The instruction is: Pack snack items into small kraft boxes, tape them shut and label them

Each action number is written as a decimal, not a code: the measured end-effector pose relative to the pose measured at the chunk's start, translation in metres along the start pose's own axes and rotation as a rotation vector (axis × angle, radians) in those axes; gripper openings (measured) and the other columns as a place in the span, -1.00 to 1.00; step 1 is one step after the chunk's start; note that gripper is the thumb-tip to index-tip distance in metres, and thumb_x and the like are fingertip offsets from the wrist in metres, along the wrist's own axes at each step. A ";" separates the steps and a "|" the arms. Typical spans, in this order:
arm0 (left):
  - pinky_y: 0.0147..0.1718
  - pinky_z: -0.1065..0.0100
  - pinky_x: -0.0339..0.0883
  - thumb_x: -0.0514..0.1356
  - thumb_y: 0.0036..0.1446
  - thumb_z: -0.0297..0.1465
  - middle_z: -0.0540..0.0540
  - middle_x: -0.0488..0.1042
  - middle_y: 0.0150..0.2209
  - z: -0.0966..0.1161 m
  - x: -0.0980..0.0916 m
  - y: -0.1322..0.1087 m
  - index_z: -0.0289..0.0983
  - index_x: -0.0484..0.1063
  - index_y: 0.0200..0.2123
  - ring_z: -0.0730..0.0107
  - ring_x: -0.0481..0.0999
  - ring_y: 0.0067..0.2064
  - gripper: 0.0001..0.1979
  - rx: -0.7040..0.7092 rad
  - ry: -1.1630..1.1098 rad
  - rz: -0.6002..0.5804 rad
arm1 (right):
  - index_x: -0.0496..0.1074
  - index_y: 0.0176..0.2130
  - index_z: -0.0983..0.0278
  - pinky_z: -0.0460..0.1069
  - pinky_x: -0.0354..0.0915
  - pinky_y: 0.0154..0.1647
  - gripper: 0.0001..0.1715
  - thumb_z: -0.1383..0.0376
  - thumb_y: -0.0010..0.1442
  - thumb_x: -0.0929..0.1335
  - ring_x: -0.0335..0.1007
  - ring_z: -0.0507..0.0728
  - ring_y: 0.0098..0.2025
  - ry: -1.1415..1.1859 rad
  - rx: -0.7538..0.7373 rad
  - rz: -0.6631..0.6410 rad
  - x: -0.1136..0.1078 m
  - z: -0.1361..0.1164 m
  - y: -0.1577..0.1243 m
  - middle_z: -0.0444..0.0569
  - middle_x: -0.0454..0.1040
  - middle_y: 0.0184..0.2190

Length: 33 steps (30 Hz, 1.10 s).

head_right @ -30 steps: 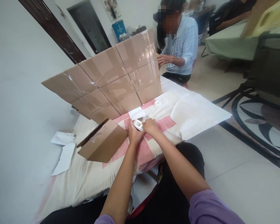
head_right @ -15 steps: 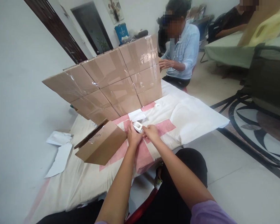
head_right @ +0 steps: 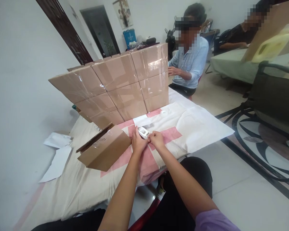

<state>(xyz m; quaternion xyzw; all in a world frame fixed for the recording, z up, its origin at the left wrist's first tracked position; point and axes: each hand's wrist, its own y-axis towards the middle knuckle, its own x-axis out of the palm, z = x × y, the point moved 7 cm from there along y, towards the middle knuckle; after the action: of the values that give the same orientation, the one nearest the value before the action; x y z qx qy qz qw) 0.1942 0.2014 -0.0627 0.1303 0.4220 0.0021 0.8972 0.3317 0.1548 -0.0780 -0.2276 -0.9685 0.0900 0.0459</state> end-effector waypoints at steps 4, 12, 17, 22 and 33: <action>0.23 0.08 0.23 0.38 -0.07 -0.08 -0.36 0.26 0.30 -0.002 0.003 0.001 -0.24 -0.05 0.43 -0.09 0.30 0.32 0.08 -0.001 -0.002 -0.001 | 0.06 -0.62 0.18 -0.13 0.09 -0.63 -0.70 0.35 -0.04 0.30 0.18 -0.01 -0.67 -0.044 0.006 0.007 0.003 0.007 0.005 -0.22 0.29 -0.74; 0.20 0.09 0.27 0.35 -0.02 -0.10 -0.36 0.30 0.28 0.003 -0.001 -0.003 -0.23 -0.01 0.41 -0.08 0.35 0.29 0.00 0.019 0.046 0.009 | 0.07 -0.61 0.16 -0.12 -0.02 -0.64 -0.69 0.28 0.02 0.31 0.02 0.00 -0.71 -0.136 -0.048 0.041 0.002 -0.001 -0.002 -0.31 0.06 -0.82; 0.16 0.08 0.31 0.33 0.02 -0.15 -0.37 0.31 0.27 0.008 -0.002 -0.004 -0.22 0.03 0.38 -0.10 0.40 0.26 -0.08 0.035 0.084 0.023 | 0.08 -0.65 0.17 -0.12 -0.02 -0.63 -0.67 0.29 -0.03 0.32 0.05 0.01 -0.68 -0.145 -0.110 0.059 -0.003 -0.016 -0.007 -0.30 0.02 -0.80; 0.16 0.06 0.31 0.32 0.04 -0.13 -0.39 0.26 0.30 0.008 0.000 -0.004 -0.23 -0.01 0.39 -0.11 0.38 0.27 -0.07 0.039 0.099 0.005 | 0.07 -0.68 0.19 -0.13 -0.04 -0.60 -0.68 0.34 -0.07 0.31 0.05 0.01 -0.64 -0.162 -0.137 0.097 -0.006 -0.012 -0.006 -0.28 0.00 -0.77; 0.21 0.08 0.29 0.28 0.19 -0.24 -0.39 0.29 0.28 0.013 -0.004 -0.006 -0.24 0.07 0.36 -0.01 0.36 0.30 -0.25 0.083 0.116 0.014 | 0.04 -0.55 0.14 -0.06 0.27 -0.45 -0.68 0.22 0.20 0.22 0.23 0.10 -0.52 0.002 -0.269 0.181 0.014 -0.016 -0.029 -0.20 0.16 -0.65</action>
<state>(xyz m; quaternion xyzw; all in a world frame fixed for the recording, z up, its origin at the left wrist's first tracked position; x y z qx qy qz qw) 0.2007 0.1919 -0.0533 0.1699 0.4720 -0.0017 0.8651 0.3089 0.1380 -0.0560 -0.3183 -0.9472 -0.0367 0.0074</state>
